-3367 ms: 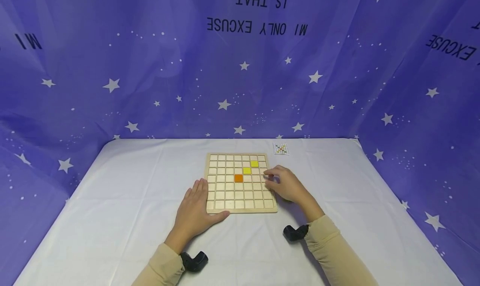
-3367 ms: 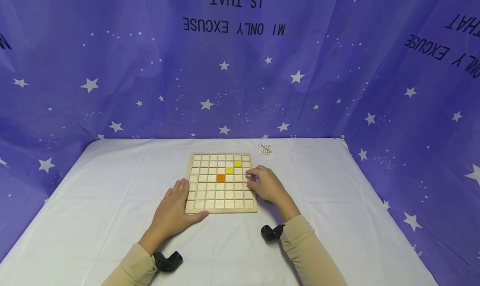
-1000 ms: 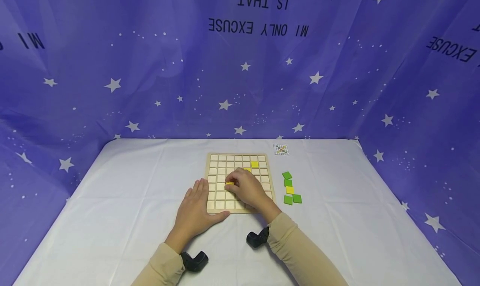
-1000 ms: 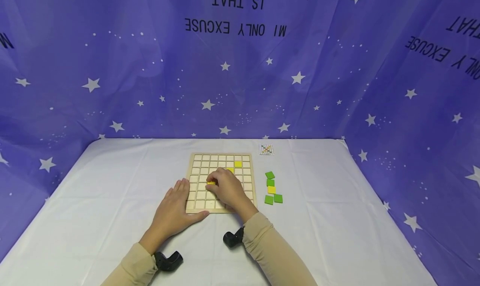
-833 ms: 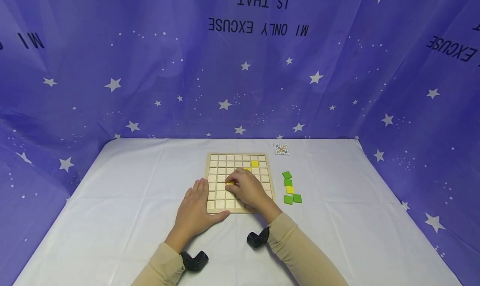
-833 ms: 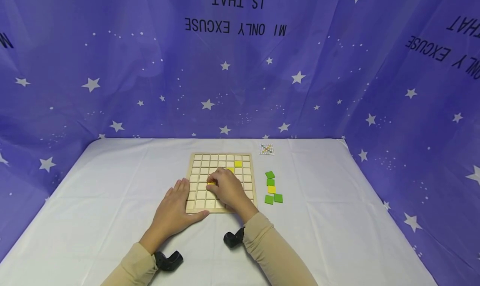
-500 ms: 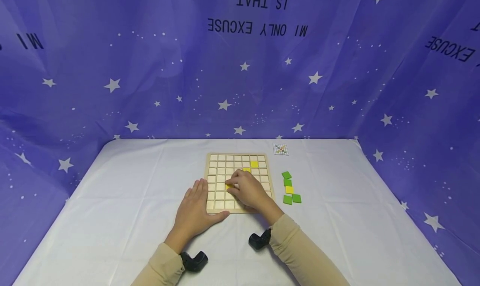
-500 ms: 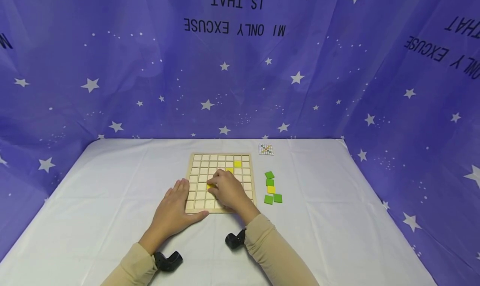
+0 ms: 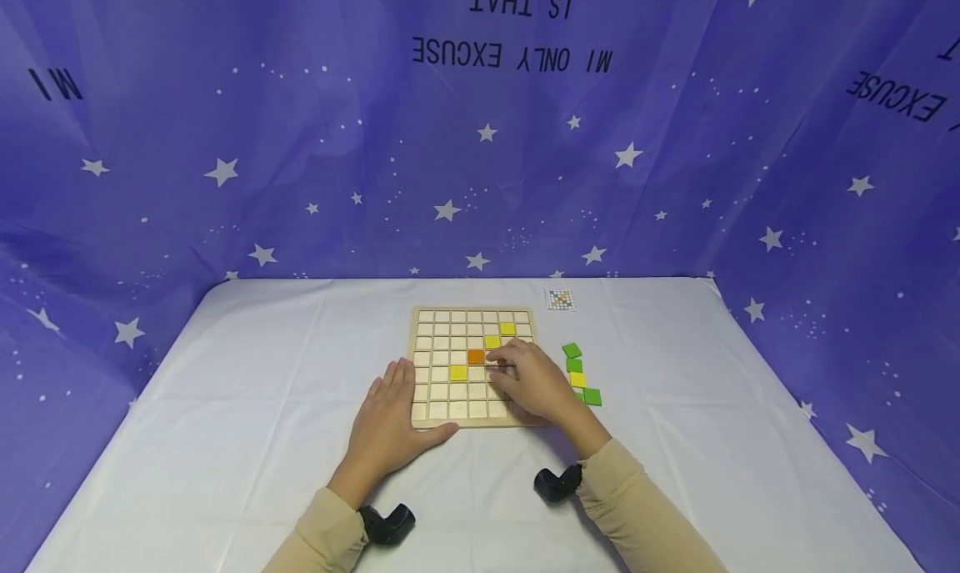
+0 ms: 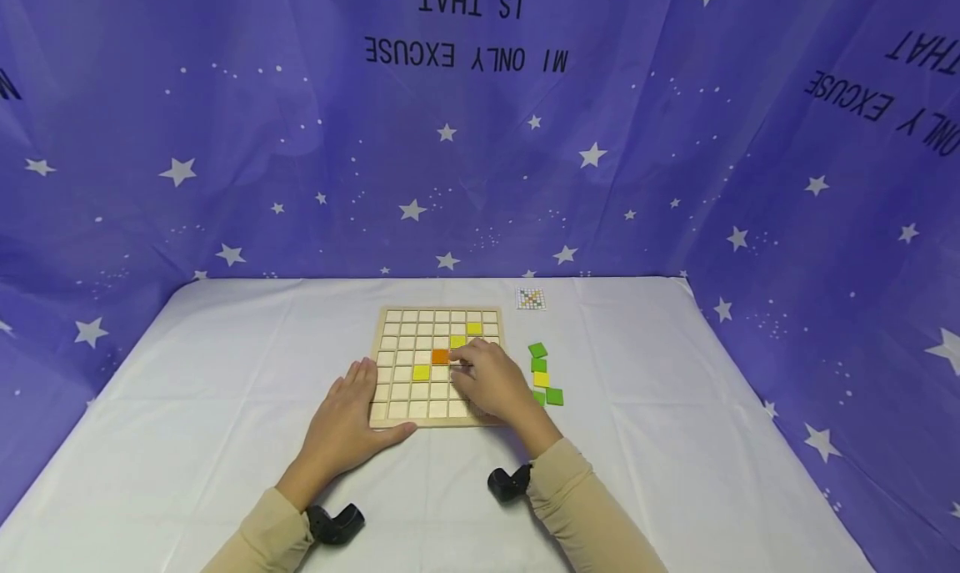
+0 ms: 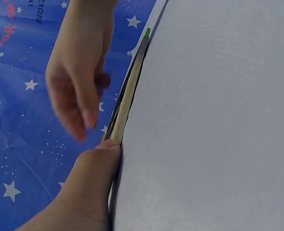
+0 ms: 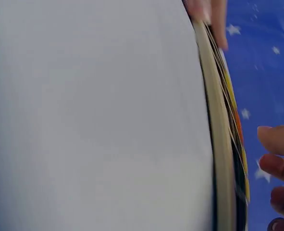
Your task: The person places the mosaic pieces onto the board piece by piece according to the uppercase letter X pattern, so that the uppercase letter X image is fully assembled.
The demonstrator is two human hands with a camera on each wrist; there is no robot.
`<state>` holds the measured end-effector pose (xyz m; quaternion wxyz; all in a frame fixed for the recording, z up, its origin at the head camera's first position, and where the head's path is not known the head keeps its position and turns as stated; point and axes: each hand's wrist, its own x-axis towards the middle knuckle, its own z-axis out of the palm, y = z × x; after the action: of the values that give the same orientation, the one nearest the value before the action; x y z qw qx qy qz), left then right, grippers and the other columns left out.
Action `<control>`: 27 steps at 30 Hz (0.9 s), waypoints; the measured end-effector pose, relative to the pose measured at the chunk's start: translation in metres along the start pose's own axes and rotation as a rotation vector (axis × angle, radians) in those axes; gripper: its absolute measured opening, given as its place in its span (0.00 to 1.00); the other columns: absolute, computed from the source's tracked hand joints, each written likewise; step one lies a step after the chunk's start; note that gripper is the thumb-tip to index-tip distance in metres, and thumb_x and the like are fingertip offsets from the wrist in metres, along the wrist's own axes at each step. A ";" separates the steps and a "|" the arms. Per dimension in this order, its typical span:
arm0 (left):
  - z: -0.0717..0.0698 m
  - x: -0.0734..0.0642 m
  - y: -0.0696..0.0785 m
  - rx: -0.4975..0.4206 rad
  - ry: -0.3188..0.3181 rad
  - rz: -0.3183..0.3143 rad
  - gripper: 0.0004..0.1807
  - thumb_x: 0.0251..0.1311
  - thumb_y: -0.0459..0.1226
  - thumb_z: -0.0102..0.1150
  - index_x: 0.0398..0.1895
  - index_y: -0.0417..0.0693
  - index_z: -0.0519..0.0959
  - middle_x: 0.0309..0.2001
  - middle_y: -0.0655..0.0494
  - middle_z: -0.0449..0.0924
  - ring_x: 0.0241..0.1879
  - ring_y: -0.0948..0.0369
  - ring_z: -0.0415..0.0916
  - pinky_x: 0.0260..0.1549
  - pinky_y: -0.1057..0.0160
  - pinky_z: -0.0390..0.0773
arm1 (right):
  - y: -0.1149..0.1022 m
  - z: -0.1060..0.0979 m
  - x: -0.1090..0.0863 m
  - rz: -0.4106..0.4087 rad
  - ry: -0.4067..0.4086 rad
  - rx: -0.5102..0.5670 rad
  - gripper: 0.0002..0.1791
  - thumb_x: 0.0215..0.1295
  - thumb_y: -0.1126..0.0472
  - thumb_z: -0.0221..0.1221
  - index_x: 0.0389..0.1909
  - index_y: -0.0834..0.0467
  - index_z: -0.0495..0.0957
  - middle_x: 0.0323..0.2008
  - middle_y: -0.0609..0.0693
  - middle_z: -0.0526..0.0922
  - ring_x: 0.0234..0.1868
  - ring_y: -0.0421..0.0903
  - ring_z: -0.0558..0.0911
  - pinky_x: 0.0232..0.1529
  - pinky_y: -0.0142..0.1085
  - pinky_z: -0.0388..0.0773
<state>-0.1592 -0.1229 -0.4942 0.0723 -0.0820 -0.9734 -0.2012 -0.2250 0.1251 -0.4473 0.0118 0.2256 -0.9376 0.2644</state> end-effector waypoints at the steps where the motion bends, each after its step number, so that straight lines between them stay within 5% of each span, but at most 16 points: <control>1: 0.000 0.000 0.000 -0.001 0.000 -0.001 0.71 0.44 0.78 0.55 0.77 0.33 0.51 0.78 0.40 0.51 0.78 0.46 0.48 0.76 0.46 0.52 | 0.006 -0.005 -0.003 0.024 0.013 -0.003 0.14 0.66 0.54 0.65 0.52 0.49 0.84 0.43 0.42 0.82 0.45 0.42 0.79 0.48 0.41 0.78; 8: -0.001 0.001 0.000 -0.003 0.000 0.001 0.70 0.44 0.77 0.56 0.77 0.32 0.51 0.78 0.40 0.51 0.78 0.46 0.48 0.76 0.45 0.52 | 0.050 -0.039 -0.025 0.180 0.081 -0.103 0.15 0.63 0.51 0.66 0.48 0.52 0.83 0.36 0.45 0.82 0.37 0.45 0.79 0.36 0.40 0.76; 15: -0.002 0.000 -0.001 -0.010 0.001 -0.001 0.70 0.44 0.76 0.57 0.76 0.31 0.51 0.78 0.39 0.51 0.78 0.45 0.48 0.76 0.45 0.52 | 0.075 -0.053 -0.040 0.384 0.029 -0.209 0.22 0.58 0.41 0.67 0.40 0.54 0.80 0.31 0.47 0.80 0.32 0.46 0.76 0.27 0.36 0.68; 27: -0.001 0.000 0.000 -0.023 -0.006 0.000 0.70 0.45 0.76 0.56 0.77 0.33 0.51 0.78 0.40 0.51 0.79 0.46 0.48 0.76 0.45 0.52 | 0.078 -0.051 -0.048 0.422 0.022 -0.102 0.17 0.59 0.49 0.70 0.40 0.55 0.79 0.32 0.47 0.80 0.33 0.45 0.75 0.32 0.36 0.67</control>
<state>-0.1587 -0.1237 -0.4931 0.0685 -0.0834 -0.9713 -0.2120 -0.2204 0.2303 -0.4484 -0.0221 0.0204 -0.9760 0.2157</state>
